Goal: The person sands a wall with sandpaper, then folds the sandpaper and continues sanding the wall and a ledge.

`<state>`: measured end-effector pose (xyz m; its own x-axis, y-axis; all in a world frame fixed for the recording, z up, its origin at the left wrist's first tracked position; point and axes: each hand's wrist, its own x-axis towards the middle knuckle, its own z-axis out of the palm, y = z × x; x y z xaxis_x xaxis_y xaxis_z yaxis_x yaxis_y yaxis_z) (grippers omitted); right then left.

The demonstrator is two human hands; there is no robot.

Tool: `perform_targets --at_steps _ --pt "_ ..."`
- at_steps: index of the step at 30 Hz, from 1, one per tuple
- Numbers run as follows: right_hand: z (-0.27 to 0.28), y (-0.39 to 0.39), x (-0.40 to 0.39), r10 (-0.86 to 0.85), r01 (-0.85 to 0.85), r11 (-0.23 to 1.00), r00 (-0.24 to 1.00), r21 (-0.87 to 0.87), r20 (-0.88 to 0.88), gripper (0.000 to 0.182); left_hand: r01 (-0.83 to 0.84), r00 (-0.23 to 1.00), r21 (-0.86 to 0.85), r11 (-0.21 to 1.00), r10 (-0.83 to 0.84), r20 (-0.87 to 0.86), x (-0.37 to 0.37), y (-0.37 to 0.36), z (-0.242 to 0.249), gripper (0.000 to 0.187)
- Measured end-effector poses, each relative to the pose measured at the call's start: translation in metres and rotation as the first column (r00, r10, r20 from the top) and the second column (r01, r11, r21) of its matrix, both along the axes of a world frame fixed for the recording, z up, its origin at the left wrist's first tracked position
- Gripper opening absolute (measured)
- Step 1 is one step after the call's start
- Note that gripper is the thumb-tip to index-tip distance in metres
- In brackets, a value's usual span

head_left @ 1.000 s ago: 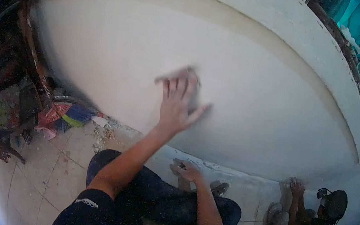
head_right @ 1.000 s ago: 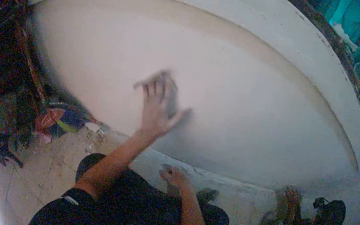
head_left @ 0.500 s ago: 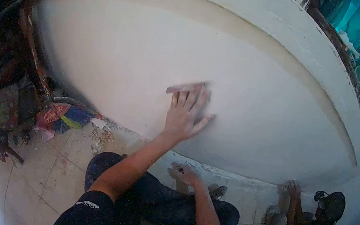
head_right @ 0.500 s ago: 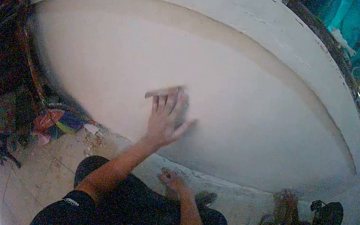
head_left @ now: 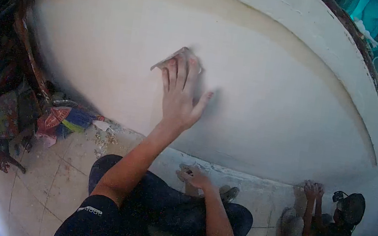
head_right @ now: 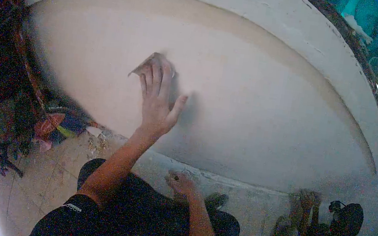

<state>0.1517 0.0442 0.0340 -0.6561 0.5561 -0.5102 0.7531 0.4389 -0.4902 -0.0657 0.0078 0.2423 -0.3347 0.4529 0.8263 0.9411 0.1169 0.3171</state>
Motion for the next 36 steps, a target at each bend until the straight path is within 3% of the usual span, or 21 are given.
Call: perform_targets --at_steps 2,4,6,8,9,11,12,15,17,20,23,27,30,31,33,35,36 --pt "-0.010 0.006 -0.002 0.068 -0.067 0.997 0.998 0.039 -0.009 0.076 -0.058 0.998 0.094 0.994 0.059 -0.011 -0.002 0.004 -0.009 0.095" --pt "-0.037 0.019 -0.006 0.085 -0.084 0.996 0.995 0.028 -0.042 0.076 0.084 0.994 -0.095 0.992 -0.089 -0.056 0.015 0.006 -0.037 0.095" --pt "-0.030 0.020 -0.009 0.100 -0.099 0.995 0.993 0.015 -0.059 0.075 0.110 0.990 -0.090 0.990 -0.117 -0.074 0.014 0.004 -0.032 0.093" --pt "-0.006 0.009 -0.006 0.129 -0.129 0.992 0.989 0.011 -0.074 0.069 0.043 0.995 -0.027 0.999 -0.045 -0.092 0.003 0.004 -0.007 0.090" --pt "-0.024 0.011 0.001 0.126 -0.126 0.992 0.990 0.001 -0.066 0.069 0.046 0.995 -0.036 0.998 -0.049 -0.081 -0.003 0.001 0.000 0.090" --pt "-0.042 0.018 0.002 0.117 -0.119 0.993 0.979 0.002 -0.167 0.064 0.005 0.999 0.198 0.980 0.003 -0.038 -0.019 -0.001 0.016 0.087" --pt "-0.042 0.021 0.001 0.116 -0.117 0.993 0.979 0.003 -0.169 0.064 0.007 0.999 0.199 0.980 0.001 -0.040 -0.017 0.000 0.014 0.087" --pt "-0.037 0.018 -0.004 0.043 -0.042 0.999 0.997 0.013 -0.064 0.059 0.030 1.000 0.152 0.988 -0.030 -0.004 0.004 0.003 -0.016 0.084" --pt "-0.038 0.019 -0.004 0.104 -0.107 0.994 0.976 -0.005 -0.193 0.058 0.108 0.992 0.026 0.994 -0.106 -0.070 0.024 0.007 -0.036 0.083" --pt "-0.048 0.021 -0.002 0.120 -0.135 0.989 0.967 -0.053 -0.227 0.058 0.133 0.989 0.022 0.991 -0.131 -0.063 0.025 0.009 -0.035 0.085" --pt "-0.056 0.021 0.004 0.097 -0.087 0.992 0.989 0.095 -0.108 0.060 0.027 1.000 0.179 0.984 -0.026 -0.005 0.002 0.006 0.012 0.085" --pt "-0.055 0.029 0.000 0.123 -0.121 0.992 0.991 0.041 -0.057 0.060 0.066 0.996 0.065 0.996 -0.061 -0.071 0.018 0.021 -0.039 0.084" --pt "-0.044 0.026 -0.006 0.212 -0.207 0.977 0.958 0.044 -0.192 0.059 0.138 0.989 -0.019 0.990 -0.139 -0.049 0.038 0.022 -0.078 0.084" --pt "-0.011 0.016 -0.009 0.182 -0.191 0.981 0.970 -0.040 -0.163 0.059 0.109 0.988 -0.110 0.988 -0.120 -0.093 0.035 0.022 -0.069 0.093" --pt "-0.006 0.008 -0.005 0.145 -0.161 0.977 0.982 -0.141 -0.123 0.058 0.080 0.995 -0.060 0.995 -0.084 -0.057 0.025 0.014 -0.029 0.093" --pt "-0.036 0.009 0.003 0.103 -0.100 0.992 0.994 0.073 -0.047 0.059 0.056 0.998 -0.019 0.998 -0.057 -0.022 0.016 0.010 -0.007 0.093" --pt "-0.032 0.007 0.003 0.097 -0.094 0.993 0.994 0.068 -0.048 0.059 0.009 1.000 0.065 0.998 -0.008 -0.016 0.010 0.009 -0.001 0.092"
